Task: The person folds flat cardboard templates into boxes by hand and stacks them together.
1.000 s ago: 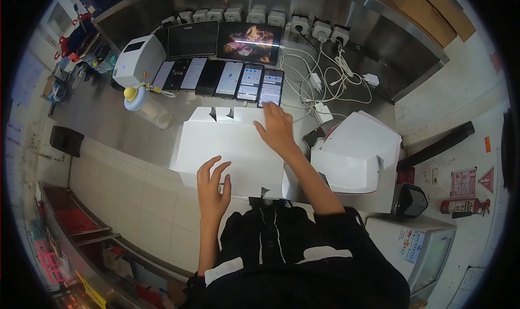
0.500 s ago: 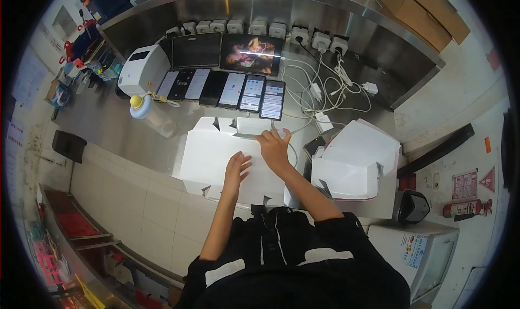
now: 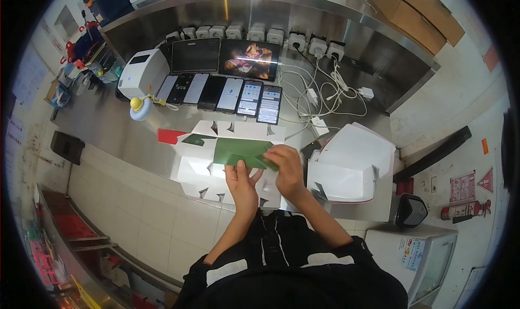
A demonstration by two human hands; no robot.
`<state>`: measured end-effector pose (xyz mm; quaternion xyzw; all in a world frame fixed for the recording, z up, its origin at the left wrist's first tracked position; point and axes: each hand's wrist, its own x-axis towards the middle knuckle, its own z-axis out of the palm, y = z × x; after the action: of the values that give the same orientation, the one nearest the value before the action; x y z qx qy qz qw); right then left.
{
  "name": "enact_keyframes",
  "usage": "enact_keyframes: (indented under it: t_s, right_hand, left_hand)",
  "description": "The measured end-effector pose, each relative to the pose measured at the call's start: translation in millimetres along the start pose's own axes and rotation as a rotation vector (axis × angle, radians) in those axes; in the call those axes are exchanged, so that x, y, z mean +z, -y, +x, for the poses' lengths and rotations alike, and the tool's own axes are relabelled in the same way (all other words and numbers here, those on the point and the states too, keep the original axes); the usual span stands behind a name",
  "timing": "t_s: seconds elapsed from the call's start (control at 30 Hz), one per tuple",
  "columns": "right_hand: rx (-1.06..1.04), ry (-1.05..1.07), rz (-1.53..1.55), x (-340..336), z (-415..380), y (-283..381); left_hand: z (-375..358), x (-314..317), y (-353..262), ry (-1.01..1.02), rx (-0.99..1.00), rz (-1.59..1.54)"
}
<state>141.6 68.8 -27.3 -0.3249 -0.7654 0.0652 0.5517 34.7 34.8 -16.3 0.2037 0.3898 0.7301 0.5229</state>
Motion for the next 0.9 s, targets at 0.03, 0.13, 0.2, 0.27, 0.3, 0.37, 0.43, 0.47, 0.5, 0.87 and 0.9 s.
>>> enact_keyframes:
  t_s: [0.03,0.13,0.2,0.27,0.3,0.37,0.43,0.47,0.5,0.87,0.9]
  right_hand:
    - [0.001,-0.001,0.003,-2.0,0.3,0.4]
    - [-0.184,0.199,-0.054,-17.4,1.9,3.8]
    - [-0.259,0.210,-0.135,-29.0,7.1,9.5]
    - [-0.197,0.091,-0.119,-20.8,7.9,15.6]
    - [-0.136,-0.028,-0.102,-13.7,8.9,20.2]
    - [-0.066,-0.062,-0.085,-3.8,10.9,29.1]
    - [-0.001,0.010,-0.100,-0.2,13.2,32.5]
    - [0.028,0.073,-0.096,-5.1,12.4,38.7]
    - [0.031,0.073,-0.095,-10.0,15.0,41.0]
    - [0.370,0.231,0.088,-40.4,72.6,46.9]
    - [0.342,0.286,0.132,-40.8,66.3,47.0]
  left_hand:
    - [-1.6,-0.6,-3.7,-0.001,0.001,0.002]
    - [-6.2,-10.3,-12.2,0.091,0.022,0.223]
    - [-10.7,-12.4,-7.0,0.124,0.030,0.217]
    - [-15.2,-7.8,-0.1,0.162,0.037,0.211]
    - [-18.6,-1.4,3.9,0.138,0.024,0.145]
    - [-20.4,3.9,1.4,0.116,0.012,0.083]
    - [-17.2,2.8,-9.9,0.106,0.025,0.053]
    - [-12.9,-6.7,-9.0,0.151,0.055,0.021]
    - [-14.1,-10.3,-15.8,0.150,0.052,0.024]
    - [-7.2,-39.6,-116.0,0.391,0.281,0.899]
    - [-5.7,-40.9,-118.8,0.425,0.347,0.986]
